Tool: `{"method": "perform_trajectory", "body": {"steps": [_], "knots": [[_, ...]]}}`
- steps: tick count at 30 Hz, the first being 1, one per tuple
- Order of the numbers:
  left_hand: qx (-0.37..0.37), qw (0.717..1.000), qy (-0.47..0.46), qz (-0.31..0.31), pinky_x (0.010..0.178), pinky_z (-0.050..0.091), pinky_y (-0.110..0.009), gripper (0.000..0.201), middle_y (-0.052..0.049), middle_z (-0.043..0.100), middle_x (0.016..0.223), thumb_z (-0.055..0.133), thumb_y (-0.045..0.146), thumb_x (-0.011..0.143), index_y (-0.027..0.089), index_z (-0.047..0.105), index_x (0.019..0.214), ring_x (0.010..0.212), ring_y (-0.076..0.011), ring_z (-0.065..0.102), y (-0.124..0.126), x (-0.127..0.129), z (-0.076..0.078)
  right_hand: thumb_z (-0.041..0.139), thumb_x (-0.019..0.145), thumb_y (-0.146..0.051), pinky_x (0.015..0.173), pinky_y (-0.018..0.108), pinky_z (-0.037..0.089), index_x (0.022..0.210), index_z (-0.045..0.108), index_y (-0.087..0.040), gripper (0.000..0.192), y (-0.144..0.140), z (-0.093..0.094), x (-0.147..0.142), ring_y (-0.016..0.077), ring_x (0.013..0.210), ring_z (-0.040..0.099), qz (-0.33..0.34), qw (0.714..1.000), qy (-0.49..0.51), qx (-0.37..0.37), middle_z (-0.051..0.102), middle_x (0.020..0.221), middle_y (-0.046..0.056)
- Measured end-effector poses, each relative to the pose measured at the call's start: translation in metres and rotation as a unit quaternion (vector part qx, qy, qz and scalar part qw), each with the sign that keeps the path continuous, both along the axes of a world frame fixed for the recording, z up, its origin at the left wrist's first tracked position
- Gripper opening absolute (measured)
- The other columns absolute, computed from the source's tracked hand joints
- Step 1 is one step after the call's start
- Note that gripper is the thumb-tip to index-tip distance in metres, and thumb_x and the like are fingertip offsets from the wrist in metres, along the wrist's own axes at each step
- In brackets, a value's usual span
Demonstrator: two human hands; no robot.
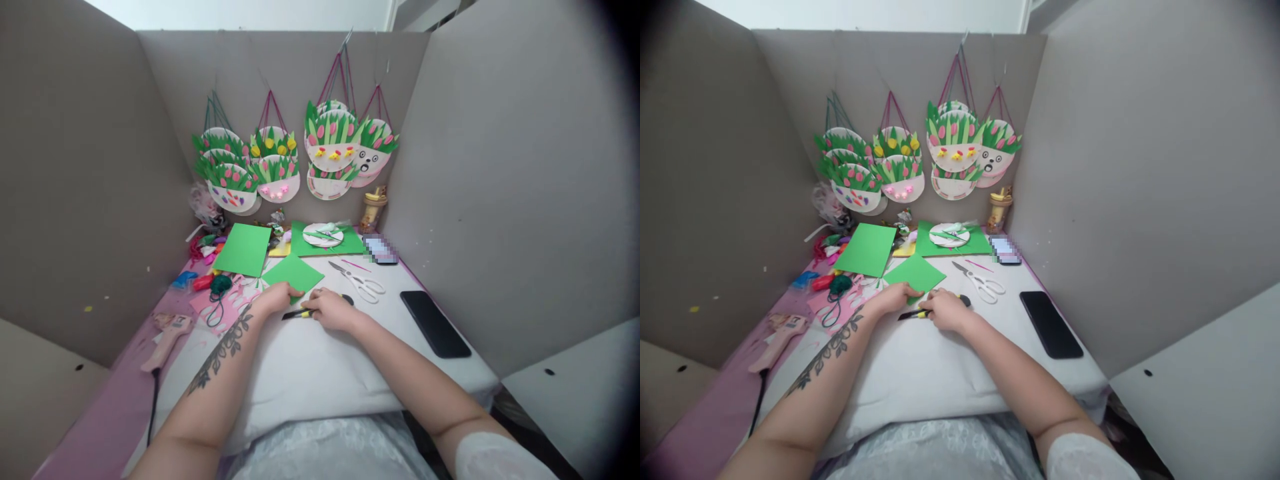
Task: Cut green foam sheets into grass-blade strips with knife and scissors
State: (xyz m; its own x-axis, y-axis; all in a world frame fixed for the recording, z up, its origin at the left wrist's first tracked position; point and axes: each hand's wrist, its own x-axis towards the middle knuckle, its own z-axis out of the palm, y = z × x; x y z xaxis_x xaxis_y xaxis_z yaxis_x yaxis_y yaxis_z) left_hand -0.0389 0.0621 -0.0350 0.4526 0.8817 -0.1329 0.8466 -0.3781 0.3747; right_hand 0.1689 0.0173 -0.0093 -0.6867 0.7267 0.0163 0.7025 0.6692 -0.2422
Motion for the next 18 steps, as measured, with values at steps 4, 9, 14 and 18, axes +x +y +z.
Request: {"method": "perform_trajectory", "body": {"steps": [4,9,14,18], "knots": [[-0.002,0.999,-0.034,0.001,0.087,0.045,-0.03,0.044,-0.005,0.069,0.11,0.043,0.014,0.078,0.02,0.067,0.114,0.094,-0.0194,0.061,0.0,-0.004,-0.001,0.055,0.076,-0.015,0.083,0.028,0.04,0.112,0.067,-0.026,0.04,0.002,0.001,0.007,0.0201,0.096,0.054,0.059,0.995,0.053,-0.054,0.063,0.101,0.005],[-0.006,0.997,-0.075,-0.004,0.095,0.042,-0.031,0.043,-0.005,0.064,0.121,0.037,0.019,0.083,0.021,0.065,0.115,0.107,-0.0205,0.058,-0.008,-0.004,0.008,0.056,0.077,-0.018,0.087,0.029,0.041,0.117,0.065,-0.021,0.042,0.027,0.008,0.047,0.0203,0.095,0.057,-0.102,0.973,0.206,-0.029,0.063,0.103,0.008],[0.069,0.994,0.004,0.083,0.077,0.047,-0.032,0.038,-0.009,0.068,0.102,0.05,0.043,0.08,0.02,0.062,0.109,0.09,-0.0247,0.063,-0.03,0.015,0.02,0.053,0.082,-0.027,0.085,0.034,0.041,0.124,0.06,-0.02,0.043,0.055,0.002,0.099,0.0273,0.103,0.054,-0.431,0.892,0.116,0.068,0.059,0.115,0.014],[0.106,0.985,0.07,0.12,0.071,0.044,-0.032,0.027,-0.012,0.066,0.097,0.047,0.037,0.083,0.018,0.061,0.095,0.087,-0.0253,0.062,-0.042,0.03,0.022,0.051,0.083,-0.029,0.08,0.035,0.042,0.123,0.06,-0.023,0.041,0.062,-0.007,0.12,0.0289,0.105,0.054,-0.503,0.864,0.029,0.016,0.057,0.118,0.015]]}}
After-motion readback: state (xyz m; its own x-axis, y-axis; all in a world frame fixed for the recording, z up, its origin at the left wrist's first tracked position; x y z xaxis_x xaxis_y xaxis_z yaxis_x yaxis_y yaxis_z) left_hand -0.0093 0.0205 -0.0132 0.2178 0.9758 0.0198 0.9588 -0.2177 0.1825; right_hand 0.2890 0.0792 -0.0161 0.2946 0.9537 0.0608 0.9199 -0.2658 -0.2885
